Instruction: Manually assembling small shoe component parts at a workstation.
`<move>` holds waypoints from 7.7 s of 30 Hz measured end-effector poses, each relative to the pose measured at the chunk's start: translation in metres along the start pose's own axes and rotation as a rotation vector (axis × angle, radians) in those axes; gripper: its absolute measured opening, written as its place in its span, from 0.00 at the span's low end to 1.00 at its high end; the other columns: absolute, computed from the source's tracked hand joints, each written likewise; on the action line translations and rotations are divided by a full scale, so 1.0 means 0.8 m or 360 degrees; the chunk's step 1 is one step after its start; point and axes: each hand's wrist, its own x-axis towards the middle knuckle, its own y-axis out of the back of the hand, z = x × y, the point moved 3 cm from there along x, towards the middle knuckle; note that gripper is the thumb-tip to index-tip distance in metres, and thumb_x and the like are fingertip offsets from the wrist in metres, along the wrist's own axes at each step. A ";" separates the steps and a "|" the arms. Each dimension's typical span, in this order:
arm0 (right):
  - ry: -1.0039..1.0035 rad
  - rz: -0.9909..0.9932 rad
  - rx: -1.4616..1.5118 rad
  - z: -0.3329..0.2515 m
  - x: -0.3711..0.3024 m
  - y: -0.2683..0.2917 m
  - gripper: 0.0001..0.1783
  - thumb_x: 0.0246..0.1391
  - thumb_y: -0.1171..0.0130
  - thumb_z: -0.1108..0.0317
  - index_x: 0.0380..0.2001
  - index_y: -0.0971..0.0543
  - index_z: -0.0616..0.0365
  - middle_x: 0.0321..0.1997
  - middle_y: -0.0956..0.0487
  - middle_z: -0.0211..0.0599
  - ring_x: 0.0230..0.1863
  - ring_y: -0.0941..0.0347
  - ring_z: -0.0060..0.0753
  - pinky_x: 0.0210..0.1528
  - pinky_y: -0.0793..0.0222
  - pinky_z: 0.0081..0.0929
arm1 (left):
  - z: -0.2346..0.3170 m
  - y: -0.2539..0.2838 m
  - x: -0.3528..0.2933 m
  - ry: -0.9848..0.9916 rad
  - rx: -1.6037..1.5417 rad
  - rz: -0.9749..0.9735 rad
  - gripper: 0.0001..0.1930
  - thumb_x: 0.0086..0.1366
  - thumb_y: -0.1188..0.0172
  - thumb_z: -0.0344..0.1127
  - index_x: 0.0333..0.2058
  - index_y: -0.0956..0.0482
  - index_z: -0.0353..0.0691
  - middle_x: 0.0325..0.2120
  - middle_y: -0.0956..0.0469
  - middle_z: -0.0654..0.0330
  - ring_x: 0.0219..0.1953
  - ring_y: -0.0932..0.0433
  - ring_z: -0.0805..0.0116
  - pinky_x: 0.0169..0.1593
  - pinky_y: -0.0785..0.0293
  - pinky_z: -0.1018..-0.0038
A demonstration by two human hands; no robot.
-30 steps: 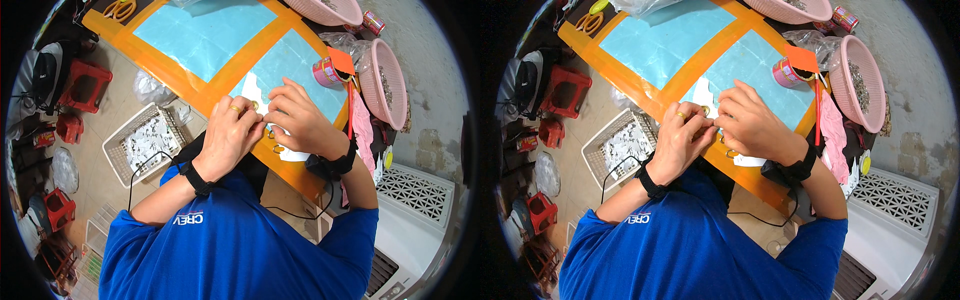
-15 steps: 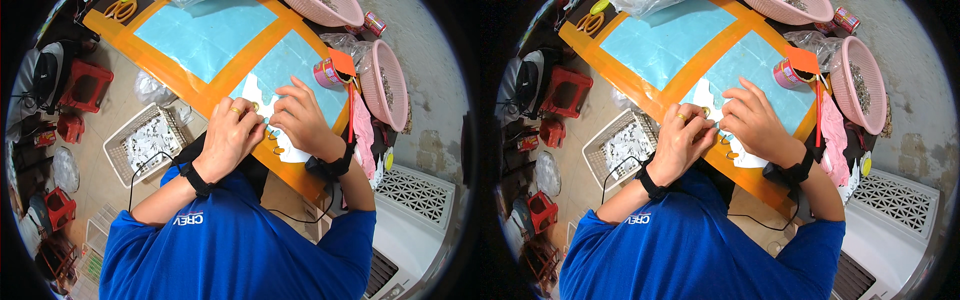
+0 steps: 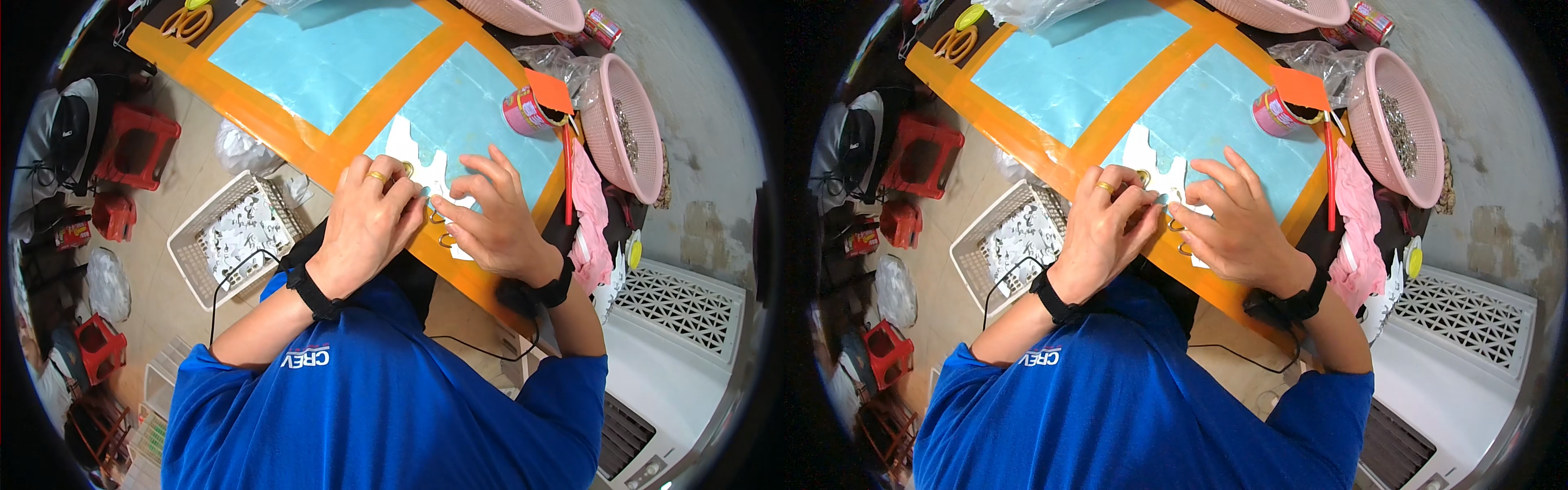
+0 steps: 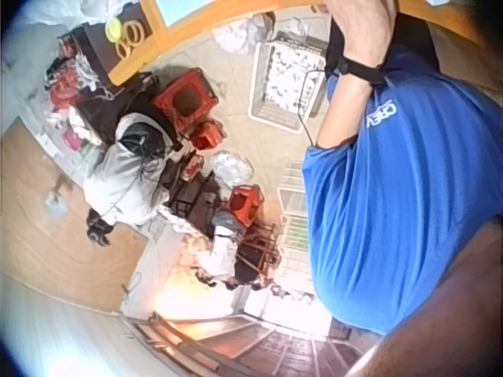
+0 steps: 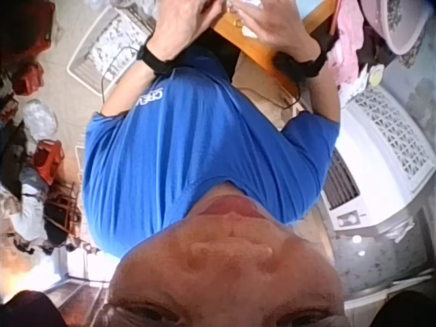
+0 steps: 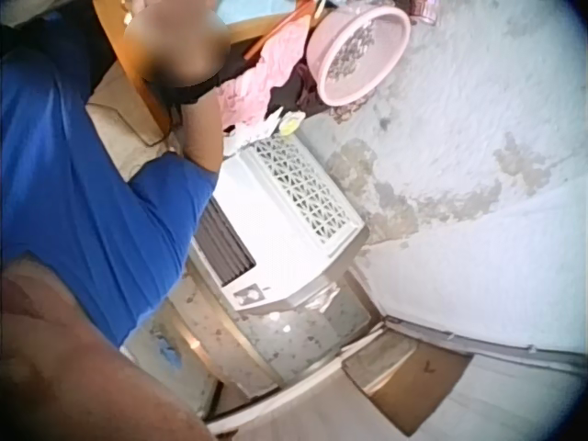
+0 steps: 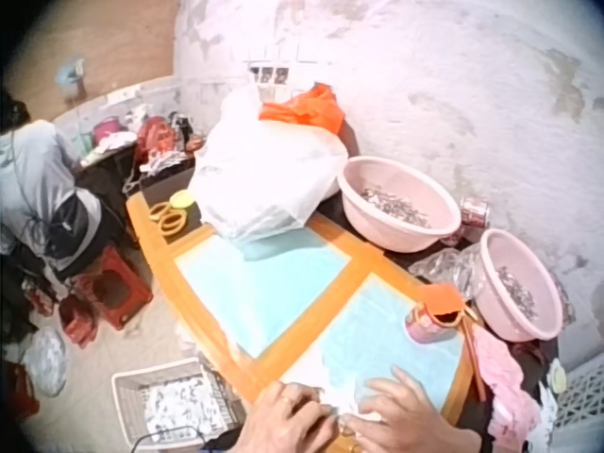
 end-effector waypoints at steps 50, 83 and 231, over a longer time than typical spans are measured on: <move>-0.0955 0.0414 0.0294 -0.005 0.019 -0.030 0.08 0.54 0.24 0.65 0.33 0.15 0.52 0.41 0.24 0.33 0.53 0.31 0.45 0.59 0.36 0.42 | 0.002 -0.008 0.006 0.0047 0.0240 0.0008 0.14 0.54 0.21 0.39 0.34 0.17 0.45 0.42 0.23 0.59 0.48 0.28 0.53 0.52 0.32 0.57; -0.1224 0.0669 0.0303 -0.023 0.008 -0.038 0.07 0.51 0.23 0.66 0.31 0.12 0.52 0.41 0.22 0.32 0.57 0.30 0.42 0.60 0.37 0.43 | -0.023 0.021 0.089 -0.0230 -0.0174 -0.0731 0.14 0.64 0.27 0.27 0.48 0.11 0.40 0.38 0.18 0.57 0.46 0.24 0.55 0.53 0.24 0.63; -0.1499 0.0856 0.0127 -0.051 0.013 -0.040 0.14 0.50 0.32 0.84 0.40 0.14 0.60 0.47 0.24 0.40 0.52 0.26 0.49 0.53 0.27 0.43 | -0.022 0.009 0.062 -0.0370 0.0079 -0.0497 0.11 0.59 0.26 0.31 0.42 0.07 0.52 0.61 0.26 0.53 0.67 0.34 0.43 0.68 0.41 0.48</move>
